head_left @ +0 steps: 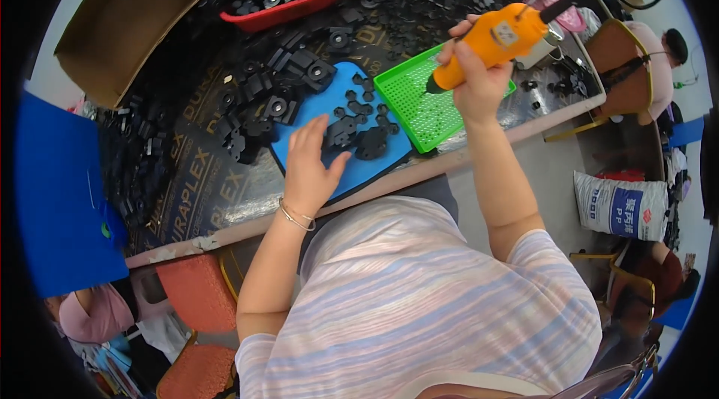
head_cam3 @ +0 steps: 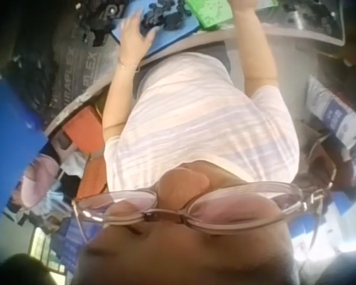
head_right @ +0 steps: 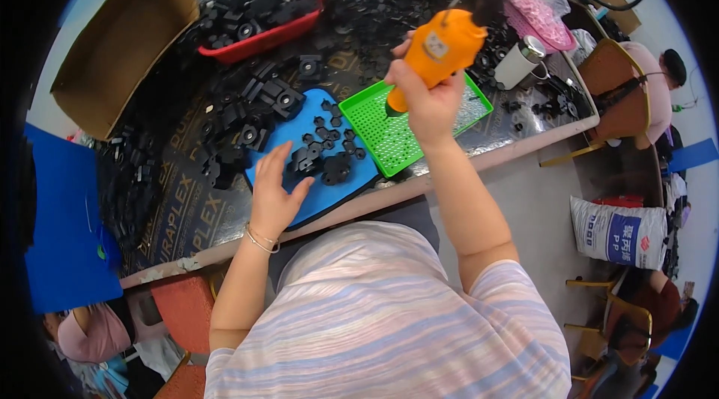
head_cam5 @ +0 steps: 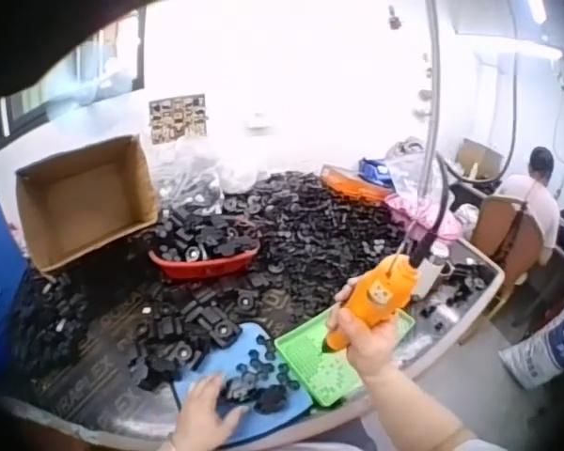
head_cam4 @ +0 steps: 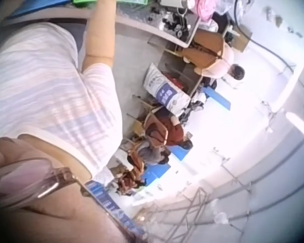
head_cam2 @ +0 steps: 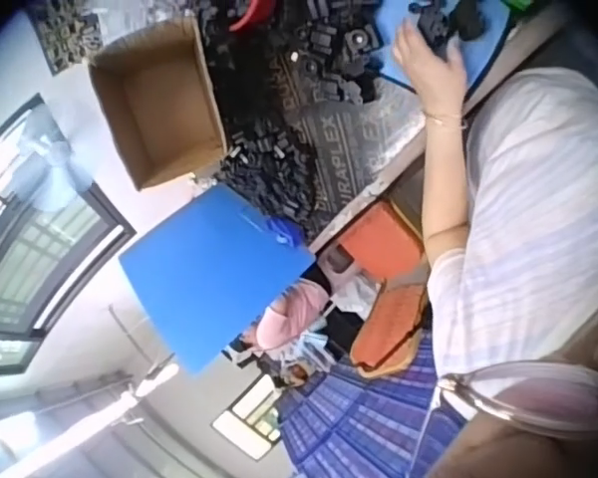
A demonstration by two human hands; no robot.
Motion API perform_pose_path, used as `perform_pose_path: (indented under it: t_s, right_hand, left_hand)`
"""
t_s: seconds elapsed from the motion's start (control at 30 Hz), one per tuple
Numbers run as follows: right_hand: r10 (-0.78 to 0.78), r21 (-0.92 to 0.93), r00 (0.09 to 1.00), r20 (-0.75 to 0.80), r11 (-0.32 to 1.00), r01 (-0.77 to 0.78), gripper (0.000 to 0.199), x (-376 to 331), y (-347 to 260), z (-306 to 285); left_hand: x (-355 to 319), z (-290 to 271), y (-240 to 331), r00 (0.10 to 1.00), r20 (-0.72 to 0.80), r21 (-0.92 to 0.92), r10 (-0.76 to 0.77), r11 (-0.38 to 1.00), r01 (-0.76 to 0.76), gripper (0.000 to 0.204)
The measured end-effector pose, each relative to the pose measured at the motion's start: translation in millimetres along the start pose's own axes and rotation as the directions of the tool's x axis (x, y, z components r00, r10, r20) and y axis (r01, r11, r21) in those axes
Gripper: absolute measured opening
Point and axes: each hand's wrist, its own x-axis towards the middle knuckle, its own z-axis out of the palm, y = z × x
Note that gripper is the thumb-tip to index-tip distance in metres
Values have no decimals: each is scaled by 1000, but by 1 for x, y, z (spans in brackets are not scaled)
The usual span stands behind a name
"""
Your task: Assembling small black plastic components using an electric screwdriver at a factory workbench.
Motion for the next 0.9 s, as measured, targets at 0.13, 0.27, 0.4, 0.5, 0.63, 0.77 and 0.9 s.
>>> perform_pose_path:
  t_s: [0.13, 0.27, 0.4, 0.5, 0.63, 0.77, 0.9]
  right_hand:
    - [19, -84, 1000, 8, 996, -18, 27, -2, 10, -6]
    - [43, -137, 999, 11, 990, -42, 25, -4, 7, -9]
    - [44, -127, 999, 10, 991, -43, 26, -4, 9, -14]
    - [29, -135, 999, 17, 991, -26, 26, -5, 9, -14]
    - [32, -113, 999, 36, 993, -28, 26, -5, 12, -15]
    - [57, -110, 997, 49, 993, -51, 26, -5, 10, -12]
    - [86, -106, 995, 51, 991, -80, 25, -6, 13, -15]
  left_hand:
    - [3, 12, -9, 984, 101, -183, -148, 969, 165, 59]
    - [-1, 9, -5, 980, 108, -178, -170, 966, 187, 55]
    - [-4, 10, -3, 939, 137, -221, -314, 915, 338, 54]
    - [-7, 14, -6, 947, 90, -282, -308, 904, 321, 52]
    - [-8, 16, -8, 946, 92, -249, -311, 913, 324, 51]
    - [-11, 17, -10, 957, 68, -242, -281, 926, 289, 51]
    - [-8, 16, -5, 960, 49, -274, -277, 920, 280, 49]
